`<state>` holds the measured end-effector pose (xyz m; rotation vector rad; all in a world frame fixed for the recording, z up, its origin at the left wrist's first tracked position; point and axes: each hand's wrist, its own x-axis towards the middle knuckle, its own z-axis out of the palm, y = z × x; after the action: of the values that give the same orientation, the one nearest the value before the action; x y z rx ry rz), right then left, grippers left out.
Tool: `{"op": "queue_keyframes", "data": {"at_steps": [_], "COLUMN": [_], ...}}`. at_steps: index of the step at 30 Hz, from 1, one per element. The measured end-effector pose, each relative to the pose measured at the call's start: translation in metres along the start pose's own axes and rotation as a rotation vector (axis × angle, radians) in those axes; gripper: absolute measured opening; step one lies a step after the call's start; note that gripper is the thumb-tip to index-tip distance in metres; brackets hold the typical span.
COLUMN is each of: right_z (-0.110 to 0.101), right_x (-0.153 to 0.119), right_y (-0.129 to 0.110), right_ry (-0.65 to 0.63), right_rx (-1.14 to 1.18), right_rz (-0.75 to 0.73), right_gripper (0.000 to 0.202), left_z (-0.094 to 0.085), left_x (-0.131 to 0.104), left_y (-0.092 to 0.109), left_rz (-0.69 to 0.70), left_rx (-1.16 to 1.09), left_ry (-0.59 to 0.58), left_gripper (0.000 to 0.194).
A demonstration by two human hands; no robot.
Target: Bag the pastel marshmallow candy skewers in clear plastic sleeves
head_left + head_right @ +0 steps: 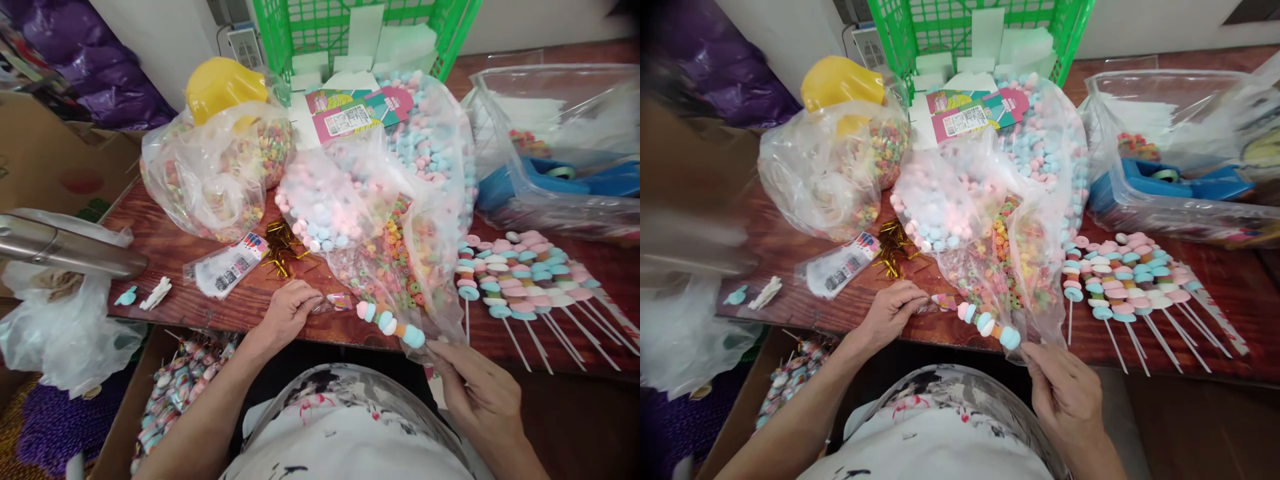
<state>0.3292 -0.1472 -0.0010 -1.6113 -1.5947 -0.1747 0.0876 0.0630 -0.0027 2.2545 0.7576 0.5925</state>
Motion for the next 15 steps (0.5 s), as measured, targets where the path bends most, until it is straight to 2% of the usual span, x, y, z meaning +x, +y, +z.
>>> {"op": "queue_keyframes", "data": {"at_steps": [9,15], "right_z": [0.014,0.017], "right_x": [0.01,0.003], "right_y": [-0.004,0.0], "right_ry": [-0.001,-0.057], "right_rx": [0.064,-0.05], "right_rz": [-0.007,-0.138], "right_gripper": [0.027,0.027], "left_z": [-0.001,-0.001], "left_x": [0.003,0.002], "left_y": [0.004,0.001], "left_rz": [-0.036,-0.017], "left_rx": [-0.033,-0.047], "left_ry": [0.01,0.011], "left_gripper": [0.018,0.018]}}
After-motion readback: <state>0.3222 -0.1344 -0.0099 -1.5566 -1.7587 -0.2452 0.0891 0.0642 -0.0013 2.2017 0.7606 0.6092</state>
